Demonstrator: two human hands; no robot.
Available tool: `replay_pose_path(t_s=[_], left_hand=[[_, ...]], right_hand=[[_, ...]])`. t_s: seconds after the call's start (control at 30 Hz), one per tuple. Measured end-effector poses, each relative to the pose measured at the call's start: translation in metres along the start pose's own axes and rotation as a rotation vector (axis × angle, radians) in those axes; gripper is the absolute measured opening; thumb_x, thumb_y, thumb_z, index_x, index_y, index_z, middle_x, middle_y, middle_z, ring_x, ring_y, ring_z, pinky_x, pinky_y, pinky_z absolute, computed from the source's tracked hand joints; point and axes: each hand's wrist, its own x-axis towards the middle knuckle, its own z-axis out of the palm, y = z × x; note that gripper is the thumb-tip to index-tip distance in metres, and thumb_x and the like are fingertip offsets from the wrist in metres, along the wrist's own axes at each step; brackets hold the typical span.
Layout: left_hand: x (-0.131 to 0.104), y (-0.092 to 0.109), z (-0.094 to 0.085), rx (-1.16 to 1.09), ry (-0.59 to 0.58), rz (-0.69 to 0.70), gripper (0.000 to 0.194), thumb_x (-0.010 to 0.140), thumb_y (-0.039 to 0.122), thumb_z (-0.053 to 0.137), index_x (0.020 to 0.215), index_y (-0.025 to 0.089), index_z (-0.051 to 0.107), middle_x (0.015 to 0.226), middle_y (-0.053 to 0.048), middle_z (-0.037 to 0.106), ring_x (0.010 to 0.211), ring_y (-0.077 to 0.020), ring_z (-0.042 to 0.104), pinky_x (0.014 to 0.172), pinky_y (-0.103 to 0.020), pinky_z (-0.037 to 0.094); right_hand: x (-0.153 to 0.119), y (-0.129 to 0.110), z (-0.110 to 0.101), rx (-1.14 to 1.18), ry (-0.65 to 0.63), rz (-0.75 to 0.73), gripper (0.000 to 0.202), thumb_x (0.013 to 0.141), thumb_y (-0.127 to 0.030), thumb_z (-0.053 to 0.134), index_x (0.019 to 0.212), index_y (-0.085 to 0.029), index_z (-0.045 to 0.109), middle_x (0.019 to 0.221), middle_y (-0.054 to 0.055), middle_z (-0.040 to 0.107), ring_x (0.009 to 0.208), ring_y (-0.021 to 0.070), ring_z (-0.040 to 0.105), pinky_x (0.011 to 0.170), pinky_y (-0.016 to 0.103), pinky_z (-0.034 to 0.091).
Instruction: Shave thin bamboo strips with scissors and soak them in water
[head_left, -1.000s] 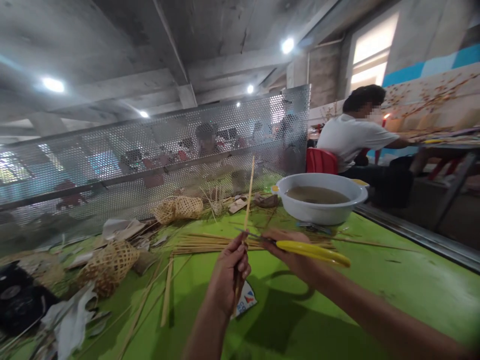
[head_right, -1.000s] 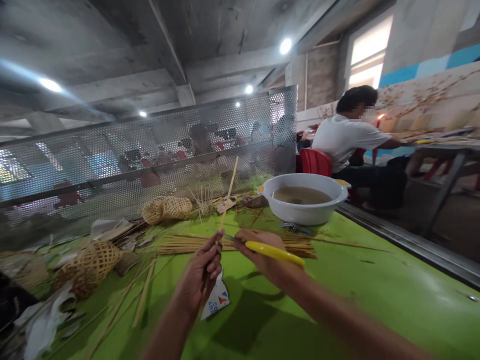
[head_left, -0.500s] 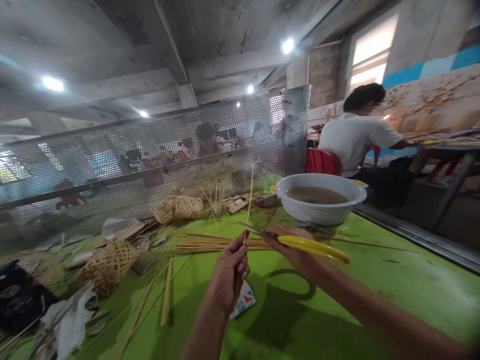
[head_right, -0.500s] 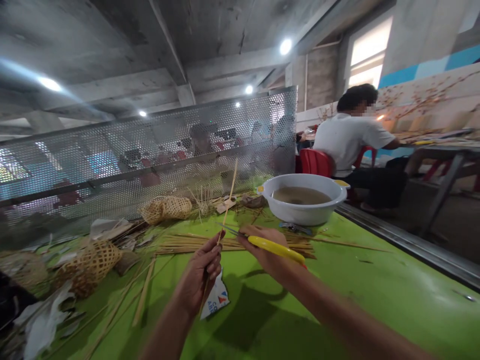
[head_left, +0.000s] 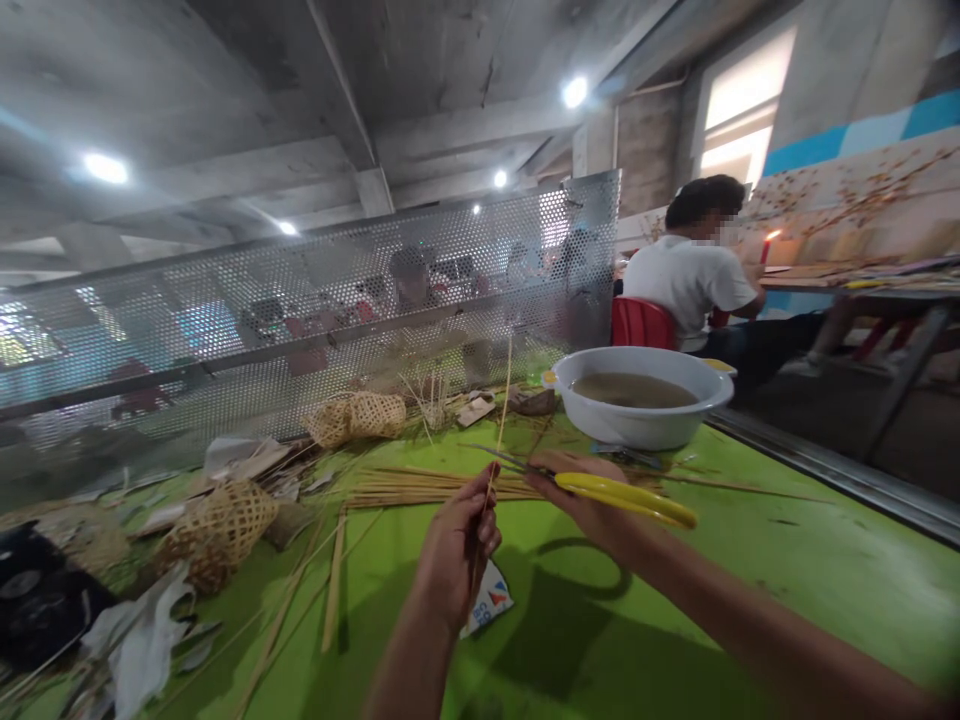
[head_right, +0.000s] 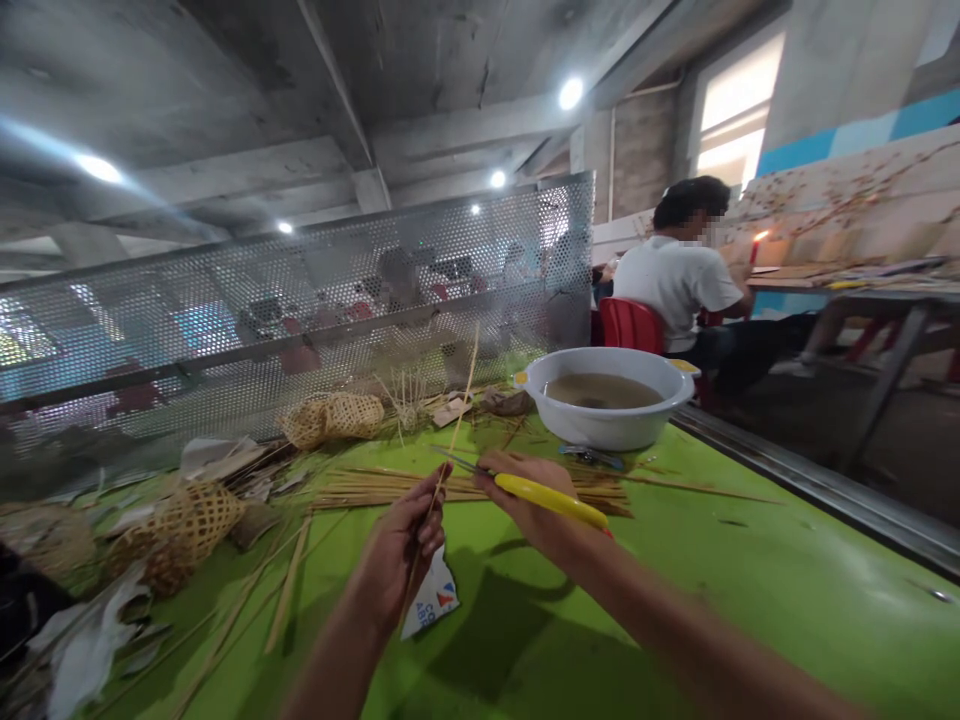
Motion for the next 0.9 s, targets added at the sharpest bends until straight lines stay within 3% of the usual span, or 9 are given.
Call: replay_pose_path(t_s=[0.23, 0.47, 0.67, 0.83, 0.9], left_hand=[[0.001, 0.004, -0.001, -0.036, 0.023, 0.017, 0.04, 0.067, 0.007, 0.069, 0.107, 0.01, 0.07, 0.062, 0.006, 0.043, 0.043, -0.0007, 0.029, 0.04, -0.015, 0.023], [-0.003, 0.004, 0.004, -0.039, -0.016, -0.02, 0.04, 0.071, 0.006, 0.067, 0.11, 0.011, 0.068, 0.076, 0.002, 0.054, 0.043, 0.001, 0.029, 0.039, -0.014, 0.026], [-0.002, 0.003, 0.003, -0.066, 0.006, 0.005, 0.039, 0.069, 0.007, 0.069, 0.108, 0.01, 0.069, 0.064, 0.006, 0.045, 0.044, -0.0002, 0.031, 0.04, -0.014, 0.026], [-0.002, 0.003, 0.004, -0.021, -0.017, -0.002, 0.046, 0.066, 0.01, 0.075, 0.112, 0.011, 0.069, 0.068, 0.005, 0.049, 0.043, 0.0007, 0.031, 0.04, -0.014, 0.025], [-0.001, 0.002, 0.003, -0.013, -0.015, 0.004, 0.047, 0.064, 0.011, 0.077, 0.111, 0.011, 0.07, 0.066, 0.005, 0.048, 0.043, 0.0005, 0.03, 0.04, -0.015, 0.025]], right_hand=[[-0.007, -0.012, 0.003, -0.008, -0.13, -0.15, 0.022, 0.094, -0.041, 0.052, 0.091, -0.027, 0.069, 0.081, 0.0, 0.072, 0.067, 0.0166, 0.064, 0.058, 0.025, 0.04], [-0.005, -0.008, 0.001, -0.024, -0.04, -0.092, 0.027, 0.095, -0.043, 0.048, 0.093, -0.025, 0.069, 0.085, 0.003, 0.072, 0.073, 0.0193, 0.065, 0.064, 0.028, 0.043], [-0.008, -0.013, 0.003, 0.0, -0.122, -0.163, 0.021, 0.093, -0.04, 0.053, 0.092, -0.027, 0.069, 0.078, -0.002, 0.071, 0.065, 0.0159, 0.063, 0.057, 0.025, 0.041], [-0.002, -0.004, -0.001, -0.03, 0.021, -0.048, 0.025, 0.093, -0.043, 0.051, 0.093, -0.026, 0.069, 0.084, 0.001, 0.073, 0.073, 0.0202, 0.066, 0.063, 0.028, 0.045], [-0.002, -0.005, 0.0, -0.003, 0.009, -0.053, 0.023, 0.093, -0.042, 0.051, 0.093, -0.027, 0.069, 0.083, 0.001, 0.073, 0.072, 0.0194, 0.065, 0.063, 0.027, 0.046]])
